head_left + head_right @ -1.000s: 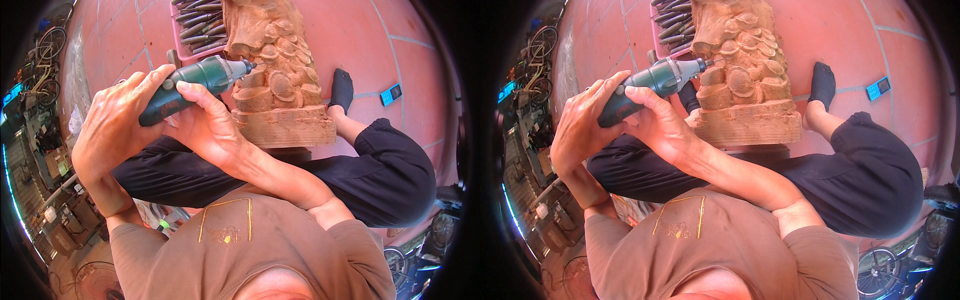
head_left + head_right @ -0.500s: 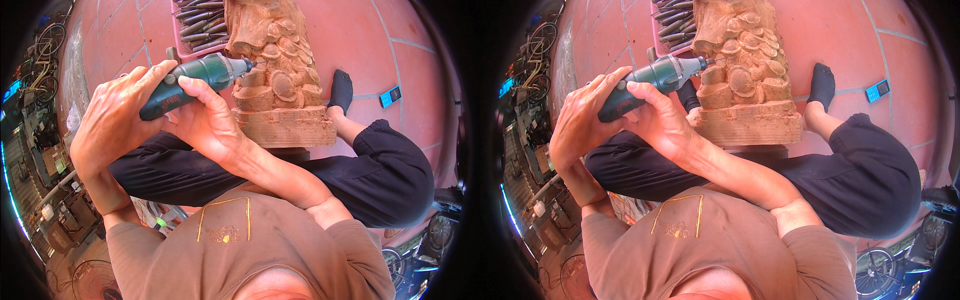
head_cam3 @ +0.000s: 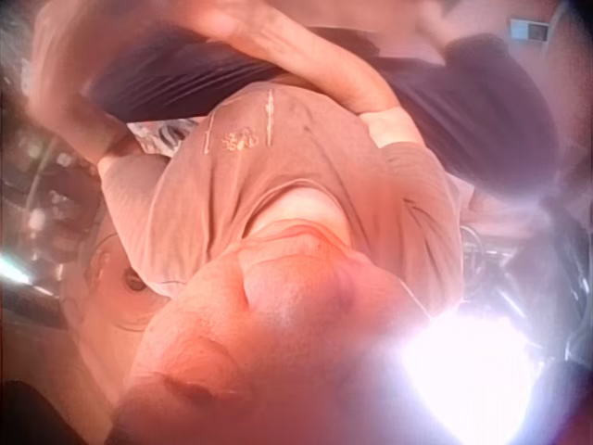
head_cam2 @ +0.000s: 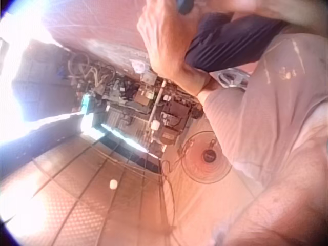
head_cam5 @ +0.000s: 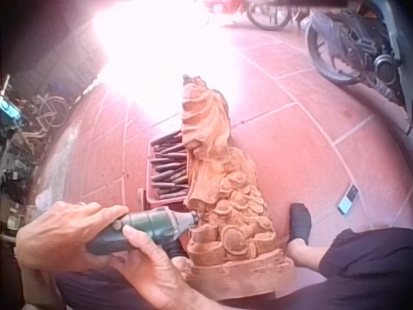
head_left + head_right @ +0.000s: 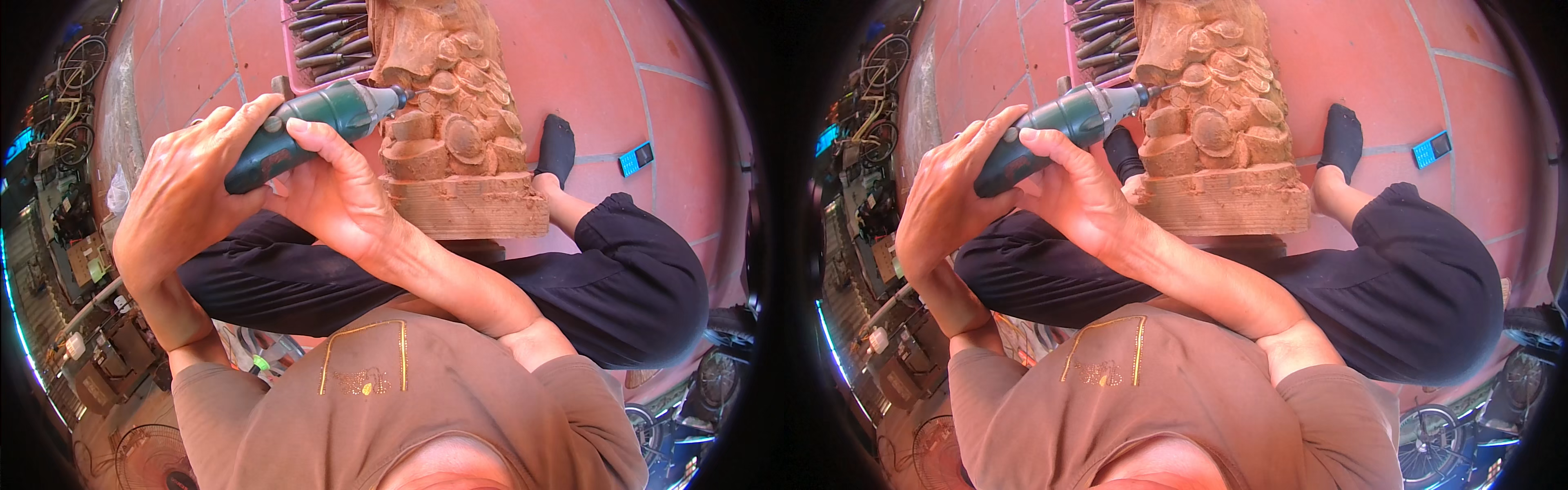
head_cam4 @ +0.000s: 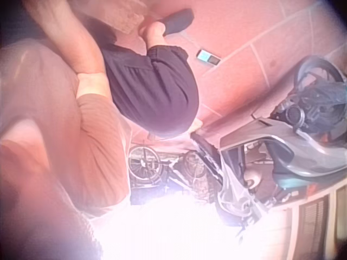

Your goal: The person uses a handheld rotary tool to carve detailed patterns into a large piece of wood. They hold the tool with both hands and work on the surface, creating textured designs.

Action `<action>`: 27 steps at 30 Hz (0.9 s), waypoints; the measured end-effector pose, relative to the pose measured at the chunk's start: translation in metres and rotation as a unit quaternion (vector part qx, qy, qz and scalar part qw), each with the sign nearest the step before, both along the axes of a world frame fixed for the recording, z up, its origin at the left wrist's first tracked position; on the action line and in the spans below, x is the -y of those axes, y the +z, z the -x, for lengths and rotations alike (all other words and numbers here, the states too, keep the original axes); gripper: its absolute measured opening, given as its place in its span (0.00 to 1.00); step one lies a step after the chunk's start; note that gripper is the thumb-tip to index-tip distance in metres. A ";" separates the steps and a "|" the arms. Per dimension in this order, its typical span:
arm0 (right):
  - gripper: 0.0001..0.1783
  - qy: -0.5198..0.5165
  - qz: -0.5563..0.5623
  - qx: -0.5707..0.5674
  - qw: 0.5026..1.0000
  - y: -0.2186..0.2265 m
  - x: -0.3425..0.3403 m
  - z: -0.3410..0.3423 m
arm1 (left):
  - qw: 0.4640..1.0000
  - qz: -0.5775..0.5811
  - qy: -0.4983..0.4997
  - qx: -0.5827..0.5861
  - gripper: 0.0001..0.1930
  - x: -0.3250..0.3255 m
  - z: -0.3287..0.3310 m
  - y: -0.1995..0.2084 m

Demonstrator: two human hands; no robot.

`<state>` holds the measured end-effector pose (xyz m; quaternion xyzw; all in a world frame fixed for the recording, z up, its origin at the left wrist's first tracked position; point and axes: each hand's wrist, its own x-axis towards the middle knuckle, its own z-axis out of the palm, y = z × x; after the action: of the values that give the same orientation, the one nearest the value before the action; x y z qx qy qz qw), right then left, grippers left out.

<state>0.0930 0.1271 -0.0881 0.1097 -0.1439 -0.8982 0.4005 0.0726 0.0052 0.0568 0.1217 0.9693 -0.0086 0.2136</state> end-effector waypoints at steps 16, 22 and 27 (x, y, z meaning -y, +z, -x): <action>0.20 0.001 0.009 -0.007 1.000 -0.003 0.000 -0.002 | 1.000 0.014 -0.005 0.006 0.41 -0.003 -0.001 0.002; 0.20 -0.003 0.004 -0.011 1.000 -0.003 0.000 -0.002 | 1.000 0.008 -0.010 0.004 0.41 -0.002 -0.001 -0.001; 0.14 -0.006 0.003 0.010 1.000 -0.002 -0.001 0.000 | 1.000 0.007 -0.012 0.003 0.41 -0.002 0.000 0.000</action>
<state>0.0933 0.1283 -0.0899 0.1165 -0.1508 -0.8992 0.3938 0.0727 0.0075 0.0564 0.1321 0.9670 -0.0181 0.2169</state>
